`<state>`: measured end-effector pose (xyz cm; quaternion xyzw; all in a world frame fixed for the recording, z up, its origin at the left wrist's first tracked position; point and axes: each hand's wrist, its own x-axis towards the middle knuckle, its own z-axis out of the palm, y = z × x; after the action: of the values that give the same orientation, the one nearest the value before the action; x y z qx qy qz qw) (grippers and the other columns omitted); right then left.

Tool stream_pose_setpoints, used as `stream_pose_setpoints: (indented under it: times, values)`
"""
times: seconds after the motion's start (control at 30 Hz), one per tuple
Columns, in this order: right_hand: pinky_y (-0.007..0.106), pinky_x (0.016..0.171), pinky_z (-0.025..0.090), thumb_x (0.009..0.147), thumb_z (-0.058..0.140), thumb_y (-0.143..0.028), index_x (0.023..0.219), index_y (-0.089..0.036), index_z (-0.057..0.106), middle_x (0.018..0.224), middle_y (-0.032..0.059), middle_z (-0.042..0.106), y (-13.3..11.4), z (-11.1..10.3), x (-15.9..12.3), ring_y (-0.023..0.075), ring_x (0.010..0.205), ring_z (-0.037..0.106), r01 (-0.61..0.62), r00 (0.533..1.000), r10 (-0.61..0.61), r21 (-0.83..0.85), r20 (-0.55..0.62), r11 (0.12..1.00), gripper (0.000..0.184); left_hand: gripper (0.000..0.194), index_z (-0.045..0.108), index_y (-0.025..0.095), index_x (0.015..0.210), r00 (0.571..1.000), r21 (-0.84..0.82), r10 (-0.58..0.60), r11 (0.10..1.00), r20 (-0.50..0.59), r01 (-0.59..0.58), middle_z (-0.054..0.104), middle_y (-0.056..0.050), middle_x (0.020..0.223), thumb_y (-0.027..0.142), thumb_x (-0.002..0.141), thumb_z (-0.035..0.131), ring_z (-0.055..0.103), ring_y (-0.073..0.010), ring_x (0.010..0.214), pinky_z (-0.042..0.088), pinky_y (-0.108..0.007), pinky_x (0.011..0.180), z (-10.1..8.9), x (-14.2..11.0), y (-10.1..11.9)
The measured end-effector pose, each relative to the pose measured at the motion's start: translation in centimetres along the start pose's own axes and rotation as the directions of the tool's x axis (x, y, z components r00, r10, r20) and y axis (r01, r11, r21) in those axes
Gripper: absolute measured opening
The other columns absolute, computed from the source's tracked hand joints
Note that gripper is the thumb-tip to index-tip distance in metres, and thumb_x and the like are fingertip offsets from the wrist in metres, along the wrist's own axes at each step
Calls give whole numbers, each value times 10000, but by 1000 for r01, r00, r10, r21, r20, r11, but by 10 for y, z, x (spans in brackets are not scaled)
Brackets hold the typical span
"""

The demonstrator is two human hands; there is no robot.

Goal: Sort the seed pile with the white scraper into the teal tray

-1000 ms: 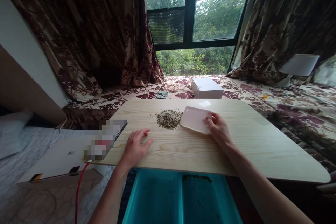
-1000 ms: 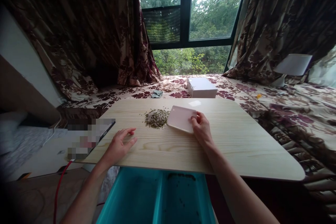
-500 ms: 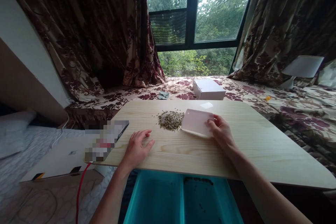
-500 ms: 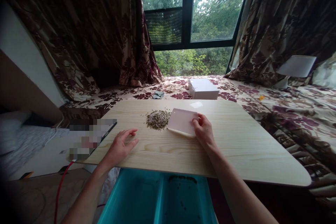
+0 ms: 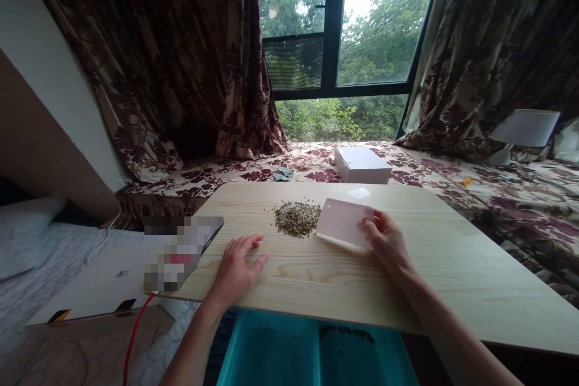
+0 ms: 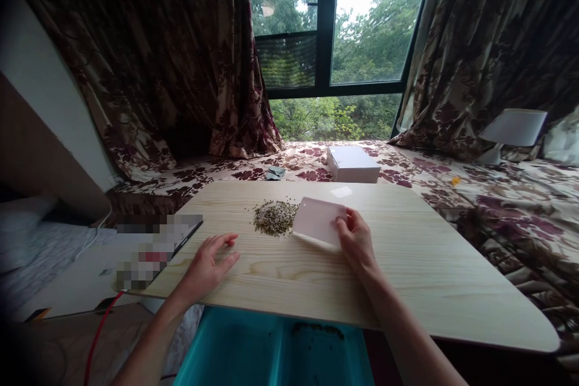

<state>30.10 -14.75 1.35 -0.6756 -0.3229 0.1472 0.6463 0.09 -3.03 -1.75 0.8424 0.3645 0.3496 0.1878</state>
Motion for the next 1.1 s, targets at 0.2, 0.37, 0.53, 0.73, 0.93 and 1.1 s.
stream_pose_setpoints:
  times: [0.2,0.37,0.53,0.73,0.93,1.1]
  values:
    - [274,554,454,658,576,-400,990,-168,580,778,58,695,1,1,0,175,646,603,13,1000,-13,11,23,1000,405,316,631,206,1085,1000,5,9,1000,-18,-9,678,-64,985,333,803,565,619,-236,971,427,-476,971,0,0,3]
    - [264,541,459,680,565,-400,1013,-166,579,793,63,705,-1,0,-1,177,661,623,9,998,-9,2,57,1000,407,319,622,208,1094,1000,6,12,1000,-24,-12,678,-63,993,337,808,560,620,-235,972,409,-493,995,2,-1,1]
    - [269,549,467,659,580,-414,991,-168,574,788,62,707,1,1,0,173,647,619,1,998,-3,21,69,1000,413,325,619,208,1100,1000,3,5,1000,-15,-5,678,-68,999,335,807,560,620,-236,966,420,-489,983,2,-1,2]
    - [262,536,444,660,591,-404,990,-174,576,782,54,703,0,0,-1,161,623,593,-32,995,27,51,91,998,402,318,616,212,1098,1000,1,1,1000,-18,-1,679,-65,1005,325,807,560,624,-237,987,385,-513,1029,1,-1,2]
    - [261,528,425,642,597,-407,992,-179,581,725,25,676,-1,0,-1,150,587,562,-42,997,38,53,68,998,418,320,624,215,1098,999,10,18,1000,-32,-18,681,-60,982,322,801,568,628,-232,964,399,-508,1018,2,-1,0]
    - [258,525,425,637,596,-410,987,-170,587,726,26,673,0,0,-1,151,593,563,-28,997,25,42,73,999,425,317,621,209,1095,1000,18,13,1000,-22,-12,678,-58,984,326,805,569,622,-231,967,392,-515,1018,2,-1,-1]
